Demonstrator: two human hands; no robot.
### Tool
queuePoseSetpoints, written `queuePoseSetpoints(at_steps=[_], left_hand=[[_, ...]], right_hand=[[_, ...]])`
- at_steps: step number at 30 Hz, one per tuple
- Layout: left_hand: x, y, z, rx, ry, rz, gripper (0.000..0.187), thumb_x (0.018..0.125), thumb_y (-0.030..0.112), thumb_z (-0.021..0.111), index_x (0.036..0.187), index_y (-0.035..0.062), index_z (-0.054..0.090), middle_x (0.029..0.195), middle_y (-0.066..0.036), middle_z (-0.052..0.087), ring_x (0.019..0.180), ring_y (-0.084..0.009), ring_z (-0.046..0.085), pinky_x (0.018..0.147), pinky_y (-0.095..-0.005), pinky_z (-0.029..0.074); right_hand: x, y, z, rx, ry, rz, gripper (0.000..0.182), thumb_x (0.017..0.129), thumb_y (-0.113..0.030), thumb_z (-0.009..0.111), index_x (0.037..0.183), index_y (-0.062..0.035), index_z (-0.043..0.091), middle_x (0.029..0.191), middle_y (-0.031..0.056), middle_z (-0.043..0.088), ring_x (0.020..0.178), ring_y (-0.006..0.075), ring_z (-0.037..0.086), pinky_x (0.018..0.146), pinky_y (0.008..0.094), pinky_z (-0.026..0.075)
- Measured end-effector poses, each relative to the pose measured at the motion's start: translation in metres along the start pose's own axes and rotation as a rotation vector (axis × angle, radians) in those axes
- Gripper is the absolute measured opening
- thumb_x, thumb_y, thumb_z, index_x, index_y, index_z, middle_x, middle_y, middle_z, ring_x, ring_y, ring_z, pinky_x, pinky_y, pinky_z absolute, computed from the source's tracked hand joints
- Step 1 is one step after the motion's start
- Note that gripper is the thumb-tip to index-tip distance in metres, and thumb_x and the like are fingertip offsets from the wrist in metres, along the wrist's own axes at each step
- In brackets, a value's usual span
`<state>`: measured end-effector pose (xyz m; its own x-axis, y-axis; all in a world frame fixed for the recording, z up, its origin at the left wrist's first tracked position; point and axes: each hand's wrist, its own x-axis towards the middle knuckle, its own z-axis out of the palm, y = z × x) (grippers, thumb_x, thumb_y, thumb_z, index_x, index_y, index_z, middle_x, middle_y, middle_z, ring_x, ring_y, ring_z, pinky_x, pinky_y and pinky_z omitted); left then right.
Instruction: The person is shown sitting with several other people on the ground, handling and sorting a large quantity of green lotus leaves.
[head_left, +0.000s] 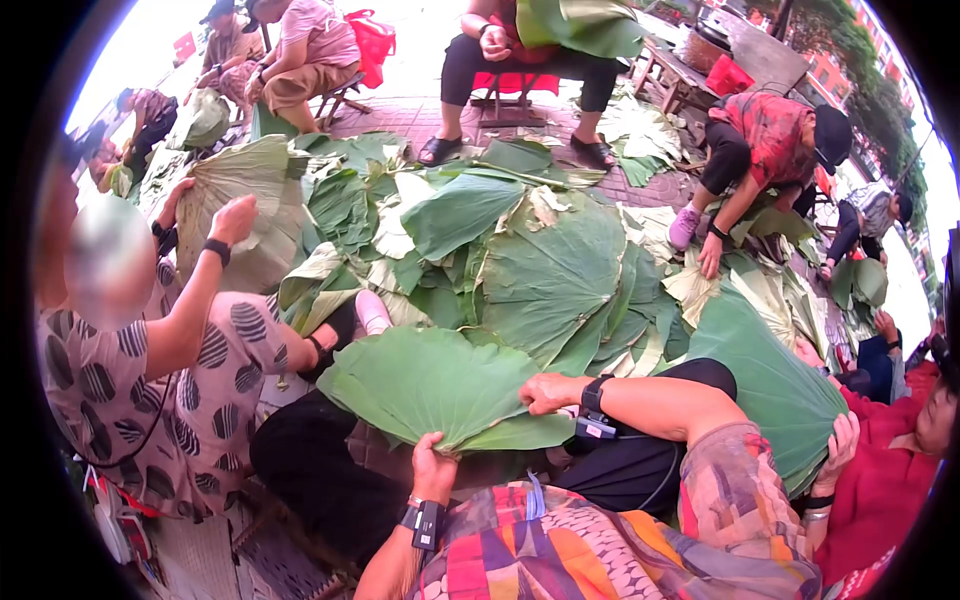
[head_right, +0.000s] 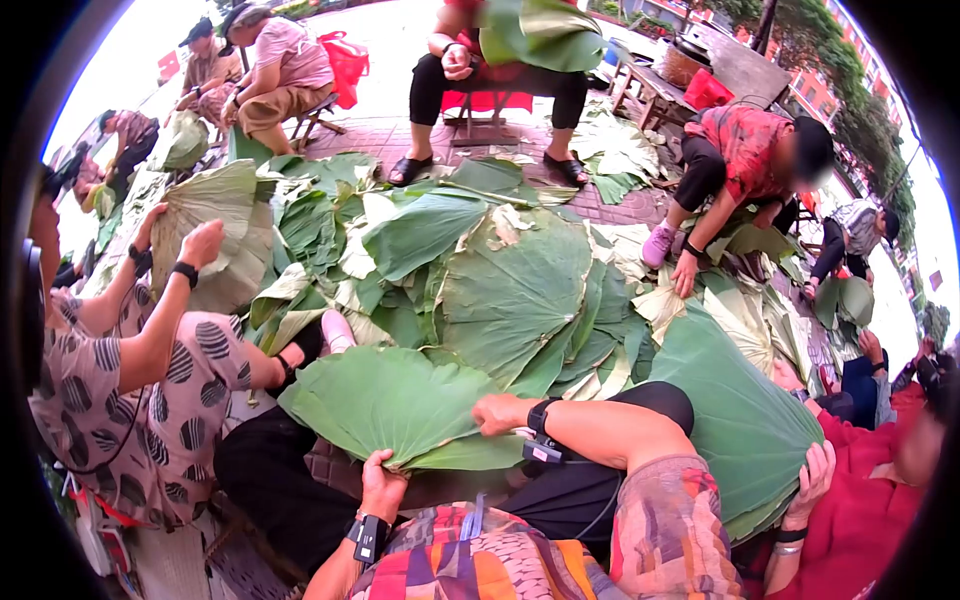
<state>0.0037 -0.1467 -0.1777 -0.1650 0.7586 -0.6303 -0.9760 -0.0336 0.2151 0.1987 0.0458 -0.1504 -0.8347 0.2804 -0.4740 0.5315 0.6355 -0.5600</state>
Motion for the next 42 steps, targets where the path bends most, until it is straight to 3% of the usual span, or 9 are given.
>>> queuePoseSetpoints(at_steps=[8,14,18,24,26,34,35,38,42], left_hand=[[0.0,-0.001,0.0,0.089,0.03,-0.024,0.024,0.07,0.006,0.05,0.093,0.0018,0.049,0.093,-0.009,0.056,0.084,-0.0266,0.055,0.072,-0.037,0.043],[-0.002,0.0,0.001,0.142,0.078,-0.015,0.017,0.069,0.007,0.052,0.085,0.0045,0.049,0.085,-0.007,0.056,0.077,-0.0242,0.054,0.064,-0.036,0.041],[-0.004,-0.001,0.006,0.115,0.071,-0.018,0.021,0.069,0.006,0.051,0.09,0.0016,0.049,0.091,-0.01,0.056,0.085,-0.0271,0.054,0.075,-0.0386,0.042],[-0.008,0.001,0.0,0.168,0.069,0.002,0.023,0.07,0.007,0.052,0.092,0.0005,0.048,0.093,-0.011,0.055,0.085,-0.0276,0.053,0.079,-0.0379,0.042],[-0.01,0.001,-0.002,0.183,0.101,-0.012,0.024,0.07,0.008,0.053,0.093,0.0004,0.048,0.093,-0.011,0.055,0.086,-0.0279,0.053,0.08,-0.0379,0.041],[-0.009,-0.002,0.005,0.209,0.103,-0.012,0.029,0.07,0.009,0.052,0.097,0.0014,0.047,0.098,-0.011,0.054,0.088,-0.0287,0.052,0.076,-0.0397,0.04],[-0.009,-0.003,0.004,0.212,0.117,-0.016,0.028,0.07,0.009,0.052,0.097,0.0014,0.047,0.097,-0.011,0.054,0.087,-0.0284,0.052,0.075,-0.0394,0.04],[-0.006,-0.002,-0.001,0.218,0.12,-0.018,0.027,0.07,0.009,0.052,0.095,0.0016,0.047,0.095,-0.011,0.054,0.085,-0.0277,0.052,0.074,-0.0389,0.04],[-0.005,-0.001,-0.004,0.222,0.087,-0.016,0.024,0.07,0.01,0.052,0.093,0.0013,0.048,0.094,-0.011,0.055,0.085,-0.0269,0.052,0.074,-0.0376,0.041]], right_hand=[[-0.001,0.114,-0.064,-0.001,0.529,0.634,0.025,0.065,-0.011,0.051,0.084,0.0011,0.06,0.094,0.0237,0.058,0.092,0.0356,0.055,0.078,0.0408,0.045],[-0.019,0.139,-0.085,0.706,0.835,0.988,0.052,0.063,-0.012,0.065,0.109,0.0023,0.045,0.112,0.0201,0.051,0.103,0.033,0.051,0.081,0.0425,0.045],[-0.025,0.138,-0.088,1.224,0.928,0.827,0.058,0.063,-0.014,0.069,0.112,-0.0033,0.038,0.122,0.0162,0.041,0.115,0.0321,0.038,0.085,0.0536,0.037],[-0.009,0.152,-0.089,1.429,0.942,0.632,0.047,0.067,-0.02,0.067,0.106,-0.0078,0.045,0.122,0.0156,0.038,0.116,0.0301,0.033,0.083,0.0447,0.036],[0.003,0.153,-0.084,1.507,1.203,0.785,0.047,0.066,-0.019,0.066,0.106,-0.0046,0.045,0.12,0.017,0.04,0.114,0.0303,0.034,0.081,0.0458,0.037],[0.002,0.166,-0.082,1.497,1.36,0.739,0.036,0.063,-0.01,0.064,0.096,-0.0031,0.052,0.11,0.0157,0.048,0.109,0.0314,0.041,0.085,0.0549,0.035],[0.01,0.168,-0.081,1.364,1.547,0.834,0.032,0.06,-0.006,0.06,0.091,-0.0024,0.054,0.086,0.0136,0.059,0.08,0.0264,0.056,0.071,0.0335,0.043],[0.012,0.17,-0.08,0.654,1.638,0.91,0.027,0.063,-0.004,0.053,0.09,-0.0049,0.055,0.084,0.0164,0.059,0.079,0.0289,0.056,0.07,0.0355,0.043],[0.02,0.15,-0.107,0.436,1.599,0.645,0.031,0.063,-0.002,0.05,0.094,-0.0036,0.058,0.076,0.0106,0.058,0.073,0.0224,0.056,0.067,0.032,0.044]])
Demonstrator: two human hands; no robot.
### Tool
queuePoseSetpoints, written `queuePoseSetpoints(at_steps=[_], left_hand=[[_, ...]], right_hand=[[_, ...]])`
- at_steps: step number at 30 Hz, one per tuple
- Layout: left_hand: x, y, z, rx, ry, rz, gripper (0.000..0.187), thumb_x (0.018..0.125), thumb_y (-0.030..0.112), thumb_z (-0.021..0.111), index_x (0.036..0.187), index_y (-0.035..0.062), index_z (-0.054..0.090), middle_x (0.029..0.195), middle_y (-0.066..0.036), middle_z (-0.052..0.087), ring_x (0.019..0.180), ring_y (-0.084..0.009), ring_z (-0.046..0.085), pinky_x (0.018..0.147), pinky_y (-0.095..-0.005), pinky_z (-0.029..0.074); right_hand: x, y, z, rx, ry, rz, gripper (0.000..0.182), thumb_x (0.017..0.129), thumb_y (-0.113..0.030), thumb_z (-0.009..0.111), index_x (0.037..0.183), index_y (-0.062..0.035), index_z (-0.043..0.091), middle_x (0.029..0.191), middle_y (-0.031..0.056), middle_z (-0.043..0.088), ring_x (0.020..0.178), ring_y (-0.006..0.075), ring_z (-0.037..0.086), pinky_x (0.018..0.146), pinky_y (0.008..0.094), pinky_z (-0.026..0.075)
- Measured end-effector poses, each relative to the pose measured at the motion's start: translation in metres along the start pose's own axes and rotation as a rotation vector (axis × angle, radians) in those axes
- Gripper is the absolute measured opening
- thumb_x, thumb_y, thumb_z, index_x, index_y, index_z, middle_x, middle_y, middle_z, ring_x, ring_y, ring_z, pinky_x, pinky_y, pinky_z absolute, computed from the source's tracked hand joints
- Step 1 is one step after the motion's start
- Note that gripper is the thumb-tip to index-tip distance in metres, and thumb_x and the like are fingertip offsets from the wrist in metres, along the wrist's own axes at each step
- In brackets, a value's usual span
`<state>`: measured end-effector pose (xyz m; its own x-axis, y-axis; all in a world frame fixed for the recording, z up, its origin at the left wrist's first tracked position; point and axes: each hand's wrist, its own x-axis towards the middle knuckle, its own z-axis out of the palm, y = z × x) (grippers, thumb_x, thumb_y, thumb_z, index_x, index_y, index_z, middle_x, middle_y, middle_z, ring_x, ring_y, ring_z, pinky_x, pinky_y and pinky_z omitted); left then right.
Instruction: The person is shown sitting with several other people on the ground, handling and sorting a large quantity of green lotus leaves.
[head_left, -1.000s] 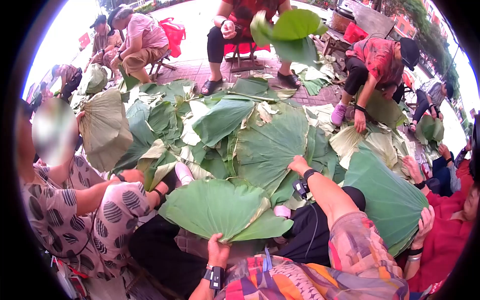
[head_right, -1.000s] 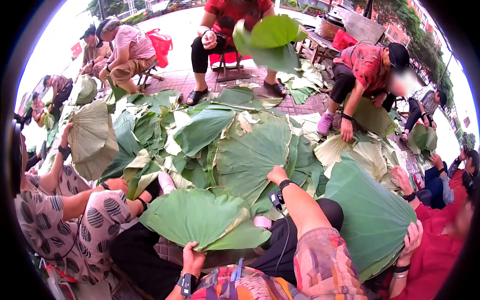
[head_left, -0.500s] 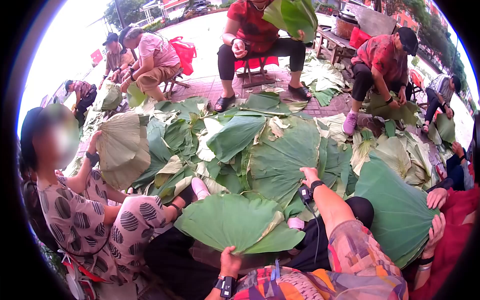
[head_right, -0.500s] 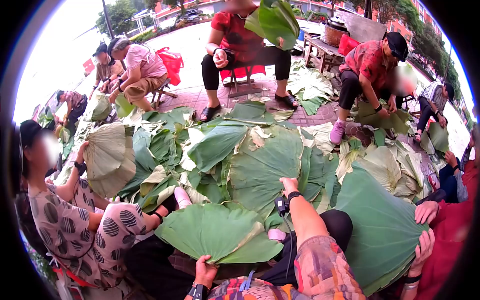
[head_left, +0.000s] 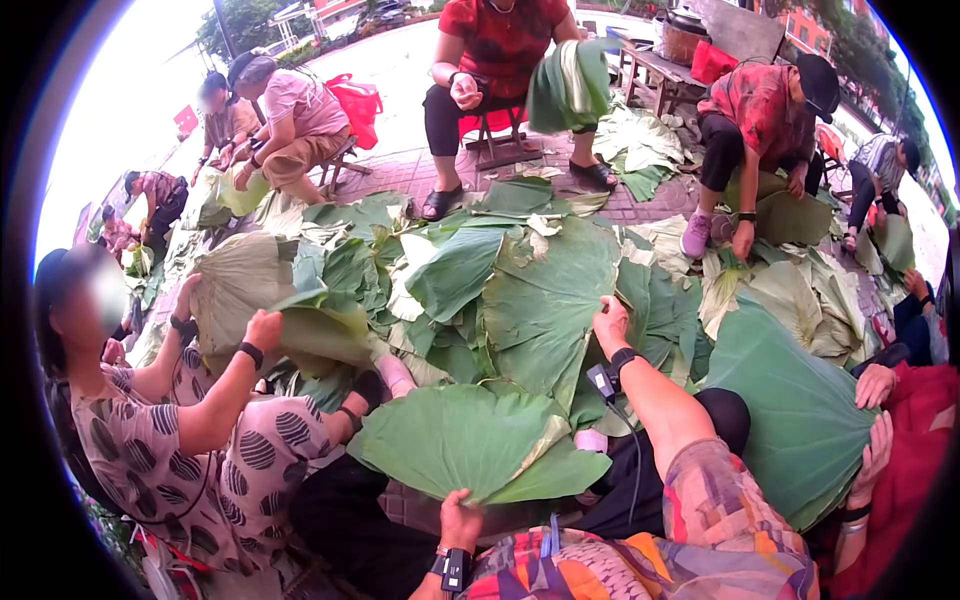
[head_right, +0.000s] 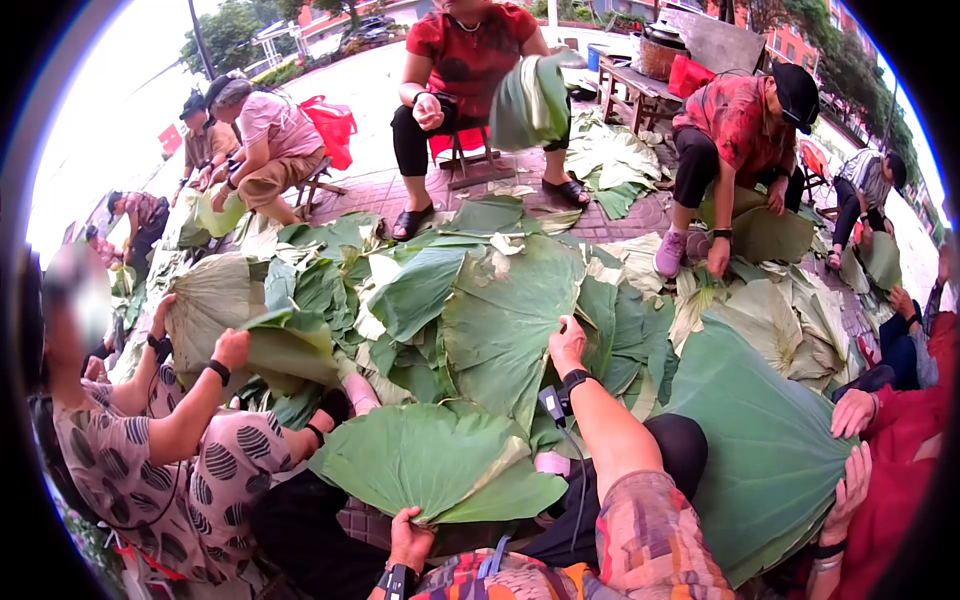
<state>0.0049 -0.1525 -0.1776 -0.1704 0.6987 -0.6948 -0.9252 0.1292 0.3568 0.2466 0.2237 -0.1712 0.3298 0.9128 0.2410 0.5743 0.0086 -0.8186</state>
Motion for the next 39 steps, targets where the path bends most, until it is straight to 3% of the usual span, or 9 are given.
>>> queuePoseSetpoints(at_steps=[5,7,14,18,21,27,30,34,39], left_hand=[[-0.001,0.0,0.004,-0.025,-0.017,0.026,0.021,0.071,0.009,0.051,0.09,0.0007,0.048,0.093,-0.011,0.056,0.085,-0.0267,0.053,0.077,-0.0378,0.041],[-0.004,0.001,0.008,-0.04,-0.02,0.022,0.02,0.071,0.008,0.051,0.09,0.0005,0.049,0.092,-0.011,0.056,0.086,-0.0267,0.054,0.079,-0.038,0.041],[0.0,-0.001,0.007,-0.065,-0.047,0.005,0.018,0.072,0.006,0.05,0.089,-0.0001,0.049,0.092,-0.012,0.056,0.088,-0.0276,0.054,0.082,-0.0399,0.041],[0.007,-0.003,0.002,-0.097,-0.05,0.017,0.016,0.071,0.004,0.051,0.087,-0.0003,0.049,0.09,-0.011,0.056,0.085,-0.0271,0.055,0.079,-0.039,0.043],[0.008,-0.004,0.0,-0.1,-0.061,0.023,0.013,0.072,0.003,0.052,0.084,-0.0008,0.05,0.089,-0.011,0.056,0.083,-0.0262,0.055,0.077,-0.0377,0.044],[0.014,-0.008,-0.007,-0.045,-0.136,0.086,0.02,0.075,0.002,0.055,0.094,-0.0038,0.052,0.094,-0.01,0.057,0.087,-0.0229,0.056,0.078,-0.0374,0.045],[-0.006,-0.002,0.016,-0.058,-0.15,0.146,0.022,0.078,0.005,0.056,0.098,-0.0019,0.052,0.098,-0.01,0.057,0.09,-0.0222,0.055,0.08,-0.0371,0.045],[-0.008,-0.002,0.015,-0.049,-0.231,0.152,0.031,0.086,0.03,0.052,0.1,0.0024,0.053,0.099,-0.008,0.057,0.091,-0.02,0.055,0.081,-0.0359,0.045],[-0.003,-0.003,0.008,-0.009,-0.182,0.095,0.032,0.084,0.032,0.055,0.094,0.0014,0.055,0.089,-0.006,0.059,0.081,-0.0166,0.057,0.073,-0.032,0.047]], right_hand=[[0.025,-0.046,-0.002,0.211,0.036,-0.124,0.028,0.068,0.002,0.048,0.094,-0.0045,0.058,0.082,0.0134,0.059,0.078,0.0269,0.057,0.071,0.0321,0.045],[0.032,-0.075,-0.018,0.111,0.122,-0.442,0.025,0.07,0.005,0.048,0.09,-0.0055,0.058,0.08,0.0127,0.058,0.075,0.0278,0.057,0.067,0.0326,0.045],[0.036,-0.129,-0.057,-0.273,0.398,-0.594,0.012,0.067,-0.012,0.06,0.079,-0.0127,0.059,0.089,0.004,0.057,0.092,0.0213,0.049,0.08,0.0396,0.036],[0.025,-0.149,-0.059,-0.203,-0.009,-0.506,0.007,0.069,-0.019,0.058,0.071,-0.0124,0.057,0.074,0.0072,0.059,0.078,0.0246,0.054,0.073,0.0391,0.037],[-0.015,-0.175,-0.047,-0.01,-0.132,-0.763,0.008,0.072,-0.016,0.055,0.073,-0.0083,0.055,0.071,0.0113,0.057,0.069,0.0293,0.055,0.062,0.0379,0.044],[-0.153,-0.191,-0.015,-0.002,-0.52,-1.088,0.013,0.071,-0.021,0.058,0.074,-0.0099,0.05,0.066,0.0077,0.05,0.067,0.0256,0.053,0.057,0.0369,0.044],[-0.221,-0.168,-0.016,0.015,-0.89,-1.094,0.019,0.071,-0.021,0.059,0.078,-0.0074,0.048,0.072,0.0103,0.051,0.072,0.0281,0.053,0.062,0.0385,0.044],[-0.268,-0.129,-0.017,0.016,-1.197,-0.878,0.022,0.073,-0.025,0.057,0.079,-0.0038,0.052,0.077,0.0132,0.054,0.075,0.0321,0.053,0.063,0.0404,0.044],[-0.275,-0.117,-0.026,0.122,-1.211,-0.933,0.024,0.077,-0.026,0.054,0.084,-0.0027,0.055,0.077,0.0144,0.055,0.075,0.0314,0.054,0.066,0.0395,0.044]])
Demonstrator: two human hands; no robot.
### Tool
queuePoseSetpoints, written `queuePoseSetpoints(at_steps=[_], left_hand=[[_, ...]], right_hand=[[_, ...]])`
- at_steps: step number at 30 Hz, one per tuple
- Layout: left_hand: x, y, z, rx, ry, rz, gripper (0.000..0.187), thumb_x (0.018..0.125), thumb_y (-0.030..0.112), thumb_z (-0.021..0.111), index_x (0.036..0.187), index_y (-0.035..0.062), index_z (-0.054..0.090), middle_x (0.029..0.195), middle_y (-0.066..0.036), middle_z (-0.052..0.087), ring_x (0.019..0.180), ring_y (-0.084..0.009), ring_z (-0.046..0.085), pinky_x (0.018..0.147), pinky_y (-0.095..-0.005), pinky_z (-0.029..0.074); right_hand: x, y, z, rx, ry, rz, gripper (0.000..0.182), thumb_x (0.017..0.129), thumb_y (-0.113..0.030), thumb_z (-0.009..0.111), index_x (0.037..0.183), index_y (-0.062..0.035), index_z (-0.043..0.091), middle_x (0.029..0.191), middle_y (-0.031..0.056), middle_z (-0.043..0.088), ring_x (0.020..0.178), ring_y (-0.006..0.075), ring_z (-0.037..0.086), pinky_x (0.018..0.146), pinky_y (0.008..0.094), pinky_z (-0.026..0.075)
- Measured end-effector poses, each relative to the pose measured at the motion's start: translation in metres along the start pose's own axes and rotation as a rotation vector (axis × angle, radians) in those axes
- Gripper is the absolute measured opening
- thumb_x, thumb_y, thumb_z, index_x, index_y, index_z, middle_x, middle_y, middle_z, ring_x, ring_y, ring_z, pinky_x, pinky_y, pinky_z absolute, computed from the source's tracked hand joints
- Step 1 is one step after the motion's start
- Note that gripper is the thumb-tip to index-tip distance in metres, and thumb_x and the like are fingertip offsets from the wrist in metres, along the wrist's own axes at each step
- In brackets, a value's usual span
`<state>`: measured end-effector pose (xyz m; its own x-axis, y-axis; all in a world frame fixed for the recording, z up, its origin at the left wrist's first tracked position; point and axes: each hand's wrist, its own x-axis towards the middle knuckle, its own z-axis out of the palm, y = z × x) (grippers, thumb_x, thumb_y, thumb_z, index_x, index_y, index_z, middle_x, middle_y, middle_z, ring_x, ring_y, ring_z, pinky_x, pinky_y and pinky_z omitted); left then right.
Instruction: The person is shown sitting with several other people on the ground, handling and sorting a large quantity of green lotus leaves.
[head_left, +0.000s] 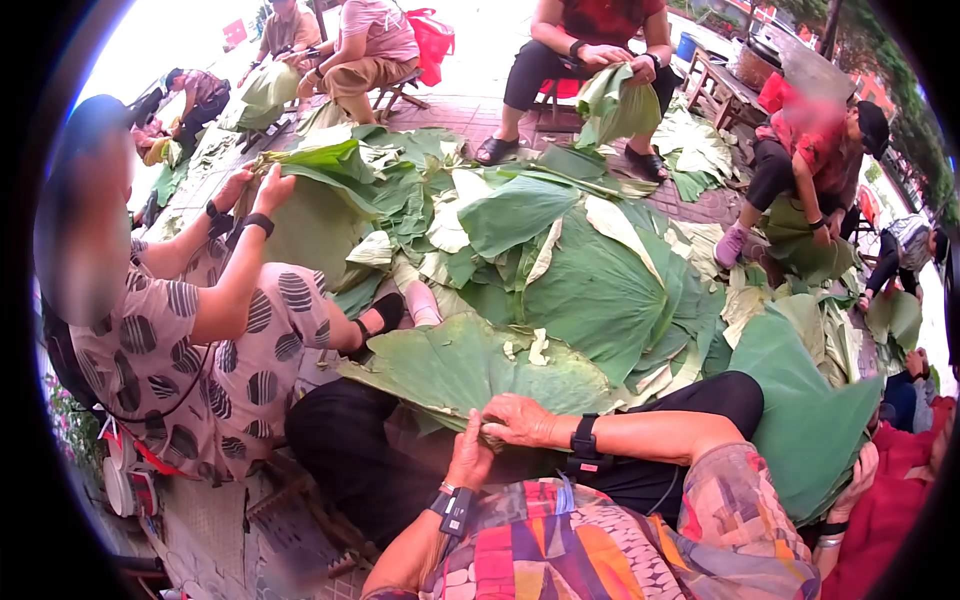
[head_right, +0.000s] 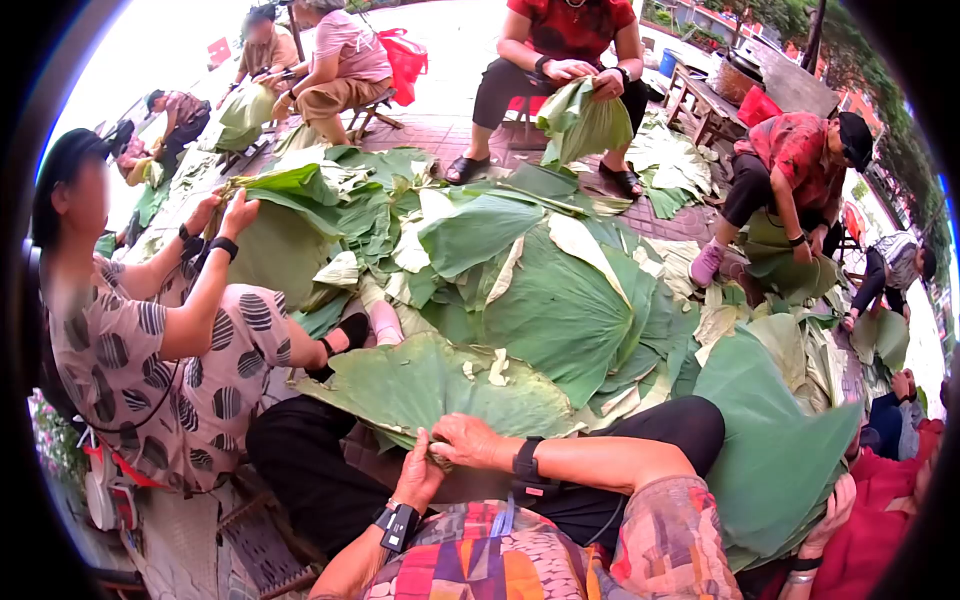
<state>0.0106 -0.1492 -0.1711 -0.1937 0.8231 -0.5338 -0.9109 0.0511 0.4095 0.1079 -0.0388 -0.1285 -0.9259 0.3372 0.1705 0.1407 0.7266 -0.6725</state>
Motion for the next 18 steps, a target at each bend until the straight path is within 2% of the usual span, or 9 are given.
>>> queuePoseSetpoints(at_steps=[2,4,7,8,12,14,15,17,18], left_hand=[[-0.003,0.001,0.006,0.019,0.025,0.007,0.03,0.083,0.029,0.056,0.094,0.0012,0.056,0.09,-0.006,0.059,0.081,-0.0168,0.058,0.073,-0.0321,0.047],[0.001,0.0,0.0,0.006,0.065,0.0,0.023,0.081,0.019,0.06,0.095,0.0003,0.057,0.091,-0.007,0.059,0.081,-0.0174,0.058,0.073,-0.0325,0.048],[-0.001,0.0,0.005,-0.007,0.115,0.045,0.027,0.077,0.007,0.059,0.101,-0.002,0.052,0.095,-0.009,0.058,0.085,-0.0215,0.057,0.076,-0.0365,0.048],[-0.002,0.0,0.007,-0.006,0.124,0.048,0.029,0.074,0.004,0.058,0.101,-0.0027,0.05,0.095,-0.01,0.057,0.085,-0.0234,0.057,0.077,-0.0384,0.047],[0.001,-0.001,-0.004,0.012,0.17,0.009,0.023,0.072,0.002,0.057,0.094,-0.0027,0.051,0.088,-0.009,0.056,0.081,-0.0237,0.057,0.075,-0.0389,0.047],[0.003,-0.002,-0.011,0.016,0.18,0.002,0.02,0.072,0.002,0.056,0.091,-0.0024,0.052,0.086,-0.009,0.056,0.08,-0.0235,0.057,0.074,-0.0385,0.047],[0.005,-0.002,-0.013,0.017,0.18,-0.006,0.018,0.072,0.002,0.056,0.089,-0.0021,0.052,0.084,-0.01,0.056,0.078,-0.0233,0.057,0.073,-0.038,0.047],[0.008,-0.003,-0.017,0.022,0.184,-0.017,0.016,0.072,0.002,0.056,0.087,-0.0017,0.052,0.084,-0.01,0.056,0.077,-0.0232,0.057,0.072,-0.0377,0.047],[0.009,-0.004,-0.019,0.021,0.19,-0.024,0.015,0.072,0.002,0.055,0.086,-0.0012,0.053,0.083,-0.01,0.056,0.076,-0.0231,0.057,0.071,-0.0374,0.048]], right_hand=[[-0.002,0.006,-0.002,0.016,-0.019,0.025,0.026,0.078,-0.026,0.053,0.087,-0.0024,0.056,0.079,0.0142,0.055,0.078,0.0307,0.054,0.069,0.0378,0.044],[-0.001,0.011,-0.002,0.248,-0.086,0.139,0.026,0.078,-0.024,0.053,0.087,-0.0007,0.058,0.078,0.014,0.058,0.075,0.027,0.057,0.068,0.0344,0.046],[0.005,0.026,-0.017,0.39,-0.017,0.32,0.025,0.076,-0.022,0.053,0.086,-0.0002,0.06,0.075,0.0133,0.06,0.071,0.0231,0.059,0.066,0.032,0.046],[0.008,0.039,-0.019,0.413,0.08,0.387,0.022,0.072,-0.02,0.053,0.08,-0.0016,0.06,0.074,0.0146,0.061,0.068,0.0254,0.059,0.064,0.0339,0.046],[-0.001,0.132,-0.044,0.105,0.407,0.545,0.018,0.068,-0.016,0.054,0.078,-0.0031,0.062,0.073,0.0137,0.061,0.07,0.0261,0.058,0.065,0.0342,0.046],[-0.023,0.179,-0.065,-0.006,0.585,0.666,0.016,0.064,-0.013,0.053,0.074,-0.0031,0.062,0.076,0.015,0.061,0.074,0.0304,0.058,0.069,0.0367,0.046],[-0.036,0.2,-0.072,-0.162,0.695,0.794,0.02,0.062,-0.013,0.054,0.077,-0.0022,0.061,0.079,0.0188,0.06,0.078,0.0316,0.058,0.071,0.0372,0.046],[-0.062,0.219,-0.099,-0.098,0.787,1.043,0.035,0.06,-0.011,0.052,0.091,0.0043,0.056,0.093,0.0263,0.056,0.089,0.0369,0.055,0.08,0.0374,0.044],[-0.067,0.227,-0.106,-0.119,0.899,1.146,0.036,0.061,-0.011,0.051,0.093,0.0054,0.055,0.1,0.0262,0.054,0.092,0.0385,0.053,0.082,0.0366,0.043]])
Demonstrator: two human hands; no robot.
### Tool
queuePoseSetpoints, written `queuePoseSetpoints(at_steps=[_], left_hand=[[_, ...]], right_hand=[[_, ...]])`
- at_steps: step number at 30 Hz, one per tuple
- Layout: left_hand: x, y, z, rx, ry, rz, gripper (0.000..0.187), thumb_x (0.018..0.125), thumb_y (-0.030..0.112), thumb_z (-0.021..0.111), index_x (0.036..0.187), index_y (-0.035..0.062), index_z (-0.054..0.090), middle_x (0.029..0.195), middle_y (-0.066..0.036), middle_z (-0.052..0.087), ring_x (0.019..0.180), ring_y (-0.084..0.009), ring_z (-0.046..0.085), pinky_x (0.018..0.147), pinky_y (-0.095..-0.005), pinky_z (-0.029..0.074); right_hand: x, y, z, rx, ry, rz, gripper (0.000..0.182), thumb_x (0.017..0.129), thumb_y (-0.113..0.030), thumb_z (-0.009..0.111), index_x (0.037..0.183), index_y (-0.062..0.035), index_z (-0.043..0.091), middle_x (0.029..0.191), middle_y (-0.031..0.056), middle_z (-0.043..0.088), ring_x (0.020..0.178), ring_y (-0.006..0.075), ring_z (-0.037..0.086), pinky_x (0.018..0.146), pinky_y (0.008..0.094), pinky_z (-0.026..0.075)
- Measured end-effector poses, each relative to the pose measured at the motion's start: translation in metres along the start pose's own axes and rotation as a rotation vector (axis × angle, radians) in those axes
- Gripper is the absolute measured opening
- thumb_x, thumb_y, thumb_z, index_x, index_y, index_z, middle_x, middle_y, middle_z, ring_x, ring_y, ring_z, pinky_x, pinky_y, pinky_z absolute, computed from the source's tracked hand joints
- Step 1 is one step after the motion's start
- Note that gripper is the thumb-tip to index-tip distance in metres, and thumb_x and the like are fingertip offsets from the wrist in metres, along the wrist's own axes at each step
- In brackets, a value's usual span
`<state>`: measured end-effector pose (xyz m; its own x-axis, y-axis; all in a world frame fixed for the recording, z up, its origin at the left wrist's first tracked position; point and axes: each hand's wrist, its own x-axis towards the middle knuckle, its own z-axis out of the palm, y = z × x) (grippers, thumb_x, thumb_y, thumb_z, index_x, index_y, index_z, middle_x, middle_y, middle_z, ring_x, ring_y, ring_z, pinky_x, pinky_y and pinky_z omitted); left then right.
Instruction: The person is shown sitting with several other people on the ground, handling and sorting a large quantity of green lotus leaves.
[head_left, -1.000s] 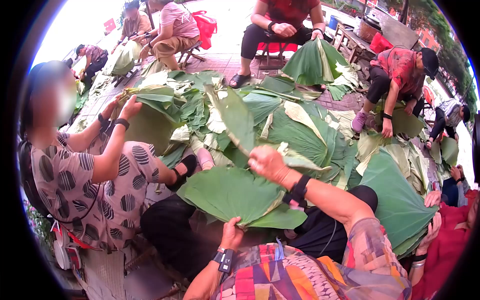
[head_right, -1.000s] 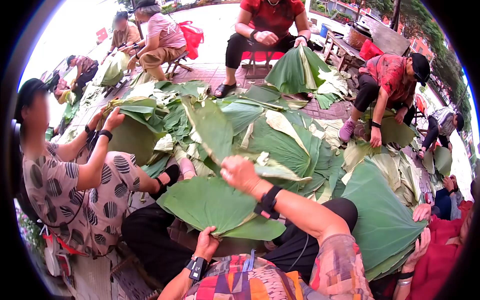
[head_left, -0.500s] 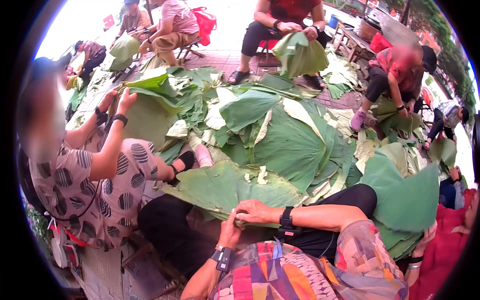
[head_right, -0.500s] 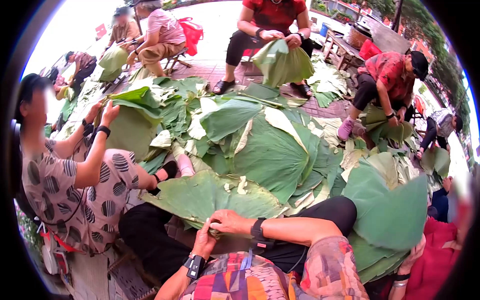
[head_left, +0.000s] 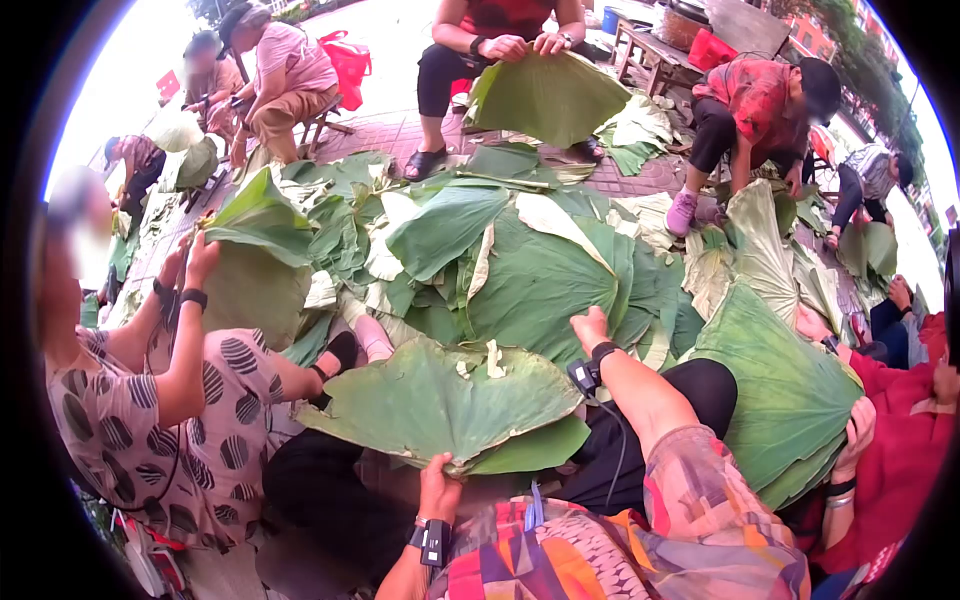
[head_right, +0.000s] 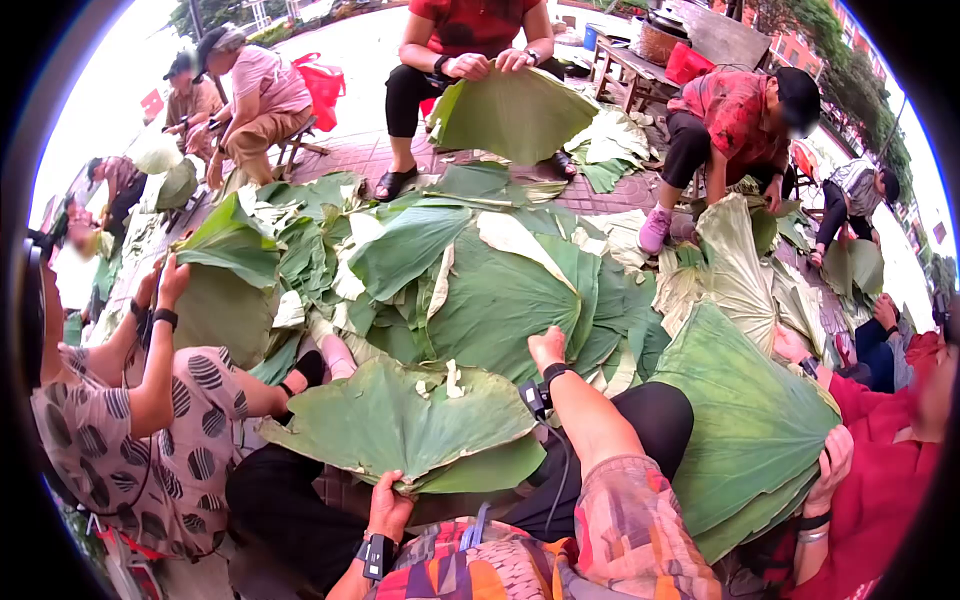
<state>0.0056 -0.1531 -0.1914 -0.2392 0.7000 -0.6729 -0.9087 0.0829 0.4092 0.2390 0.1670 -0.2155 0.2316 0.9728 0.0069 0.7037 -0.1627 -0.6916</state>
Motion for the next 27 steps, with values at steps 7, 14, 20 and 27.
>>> queuePoseSetpoints(at_steps=[7,14,20,27], left_hand=[[-0.003,0.001,0.004,0.029,0.051,-0.016,0.017,0.07,0.003,0.056,0.087,0.0,0.052,0.083,-0.009,0.056,0.076,-0.0229,0.057,0.071,-0.0368,0.047],[-0.002,0.0,0.002,0.055,0.052,-0.015,0.006,0.07,0.005,0.056,0.076,0.0044,0.054,0.076,-0.007,0.059,0.072,-0.0223,0.057,0.073,-0.0344,0.046],[-0.008,0.002,0.008,0.057,0.051,-0.022,0.006,0.07,0.005,0.056,0.076,0.0045,0.054,0.075,-0.007,0.059,0.071,-0.0221,0.057,0.072,-0.0343,0.046],[-0.002,0.002,0.004,0.016,0.033,-0.018,0.01,0.071,0.004,0.056,0.08,0.0008,0.054,0.078,-0.008,0.056,0.073,-0.0213,0.056,0.069,-0.0338,0.045]], right_hand=[[0.023,0.034,-0.021,0.642,-0.105,0.723,0.048,0.065,-0.01,0.062,0.104,-0.005,0.036,0.087,0.0104,0.05,0.068,0.0227,0.051,0.054,0.0379,0.045],[0.025,0.026,-0.033,0.336,0.065,0.548,0.043,0.065,-0.027,0.063,0.096,0.0017,0.054,0.094,0.0195,0.059,0.088,0.0327,0.056,0.073,0.038,0.043],[0.018,-0.032,-0.04,0.312,0.439,0.113,0.039,0.067,-0.018,0.054,0.104,-0.0046,0.054,0.1,0.0202,0.057,0.094,0.0353,0.054,0.082,0.0381,0.042],[0.04,-0.077,-0.051,0.277,0.088,-0.378,0.039,0.064,-0.004,0.045,0.101,-0.0073,0.059,0.082,0.0173,0.06,0.078,0.0286,0.058,0.071,0.0344,0.044]])
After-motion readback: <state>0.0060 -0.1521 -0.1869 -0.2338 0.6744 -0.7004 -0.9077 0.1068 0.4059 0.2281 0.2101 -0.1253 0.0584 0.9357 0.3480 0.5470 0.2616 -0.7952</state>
